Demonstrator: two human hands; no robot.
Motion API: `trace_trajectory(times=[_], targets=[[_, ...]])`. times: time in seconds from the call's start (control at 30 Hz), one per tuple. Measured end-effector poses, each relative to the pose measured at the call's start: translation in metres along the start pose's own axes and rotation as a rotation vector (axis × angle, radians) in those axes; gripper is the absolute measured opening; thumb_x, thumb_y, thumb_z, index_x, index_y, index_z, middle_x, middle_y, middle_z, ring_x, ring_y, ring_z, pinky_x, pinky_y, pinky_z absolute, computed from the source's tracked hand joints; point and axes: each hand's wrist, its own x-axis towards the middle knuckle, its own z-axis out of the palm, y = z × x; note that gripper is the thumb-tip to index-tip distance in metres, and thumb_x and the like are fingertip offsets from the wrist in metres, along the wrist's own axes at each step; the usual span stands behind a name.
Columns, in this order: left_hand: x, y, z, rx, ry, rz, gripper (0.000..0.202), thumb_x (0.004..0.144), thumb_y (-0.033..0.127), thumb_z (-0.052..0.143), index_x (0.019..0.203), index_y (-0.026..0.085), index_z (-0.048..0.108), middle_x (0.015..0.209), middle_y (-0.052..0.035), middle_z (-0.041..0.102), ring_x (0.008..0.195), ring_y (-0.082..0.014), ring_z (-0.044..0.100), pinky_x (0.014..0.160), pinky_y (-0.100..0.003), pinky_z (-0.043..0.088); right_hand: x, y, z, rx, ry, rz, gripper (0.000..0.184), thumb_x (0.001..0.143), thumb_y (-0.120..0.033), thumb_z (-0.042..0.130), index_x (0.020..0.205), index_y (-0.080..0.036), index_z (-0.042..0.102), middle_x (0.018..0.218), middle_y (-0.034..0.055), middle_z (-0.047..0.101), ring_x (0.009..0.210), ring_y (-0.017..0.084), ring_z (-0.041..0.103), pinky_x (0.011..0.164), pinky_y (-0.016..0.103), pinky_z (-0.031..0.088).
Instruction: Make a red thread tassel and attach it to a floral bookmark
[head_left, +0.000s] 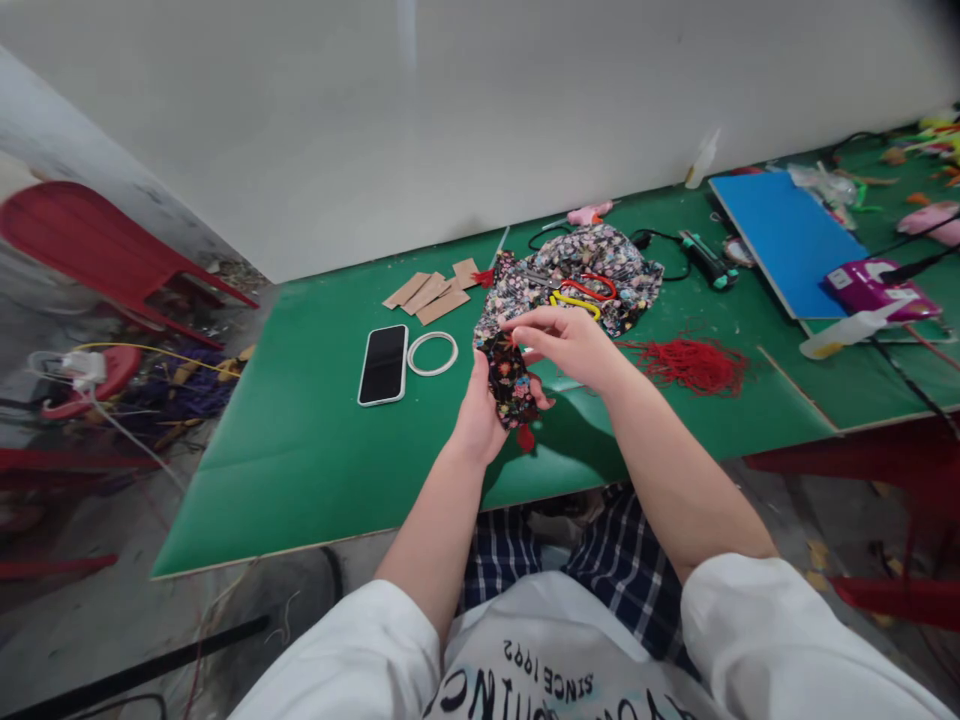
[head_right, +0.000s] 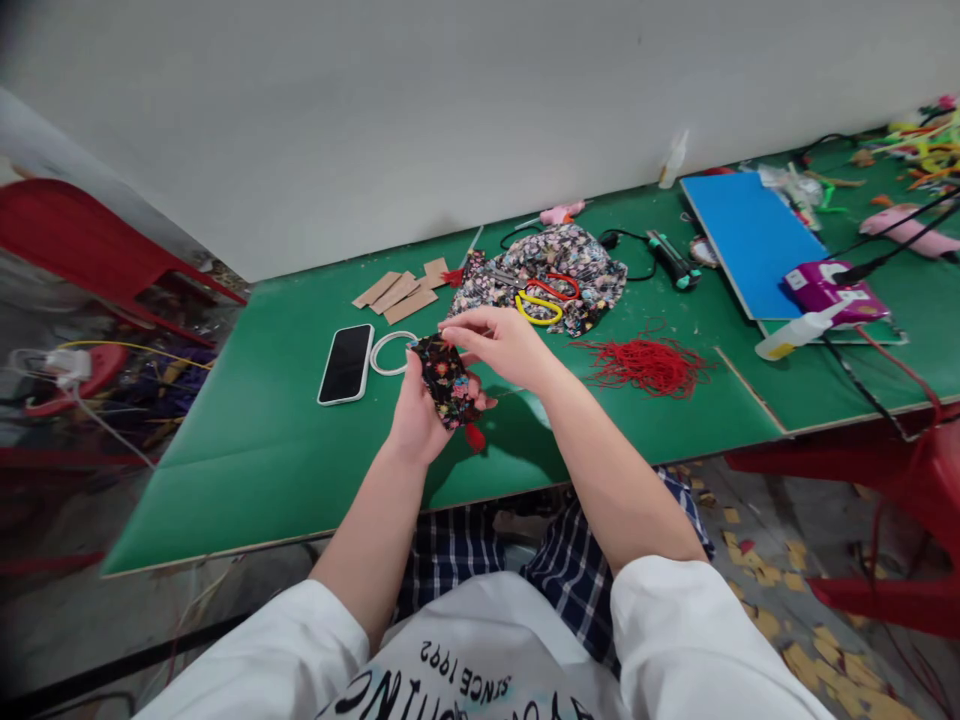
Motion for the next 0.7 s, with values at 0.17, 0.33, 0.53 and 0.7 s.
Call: trace_trajectory(times=[0.17, 0.33, 0.53, 0.7], targets=[[0.002, 0.021, 0.002, -0.033, 0.036, 0.023, 0.076, 0.084, 0.071, 0.014, 0.116, 0.017, 0.058, 0.066, -0.0029, 0.058, 0.061, -0.0164, 0.061, 0.071, -0.04, 0.055, 0.003, 0.002, -0.01, -0.097, 0.133, -0.055, 0.035, 0.083, -0.046, 0.052, 0.089, -0.017, 0.07, 0.083, 0.0042, 0.069, 0.081, 0.015, 0.062, 0.079, 0.03, 0.048], [0.004, 0.036, 0.002, -0.022, 0.035, 0.077, 0.071, 0.084, 0.071, 0.017, 0.108, 0.02, 0.061, 0.066, -0.0006, 0.054, 0.055, -0.0115, 0.053, 0.07, -0.037, 0.054, 0.006, 0.007, -0.013, -0.071, 0.129, -0.049, 0.04, 0.083, -0.05, 0.05, 0.088, -0.016, 0.07, 0.08, 0.0036, 0.066, 0.078, 0.013, 0.06, 0.075, 0.026, 0.047], [0.011, 0.035, -0.01, 0.26, -0.012, 0.225, 0.065, 0.083, 0.069, 0.03, 0.103, 0.017, 0.063, 0.07, -0.0011, 0.053, 0.062, -0.0118, 0.055, 0.076, -0.033, 0.05, 0.005, 0.007, -0.015, -0.055, 0.116, -0.045, 0.037, 0.084, -0.047, 0.05, 0.091, -0.016, 0.069, 0.08, 0.003, 0.065, 0.077, 0.012, 0.059, 0.074, 0.026, 0.047], [0.004, 0.065, -0.049, 0.759, 0.242, 0.574, 0.05, 0.08, 0.065, 0.045, 0.1, 0.022, 0.061, 0.071, 0.001, 0.051, 0.061, -0.0105, 0.052, 0.069, -0.027, 0.045, 0.003, 0.01, -0.034, -0.161, 0.096, 0.008, 0.03, 0.082, -0.043, 0.055, 0.088, -0.018, 0.069, 0.08, 0.0028, 0.066, 0.077, 0.013, 0.059, 0.077, 0.028, 0.047]])
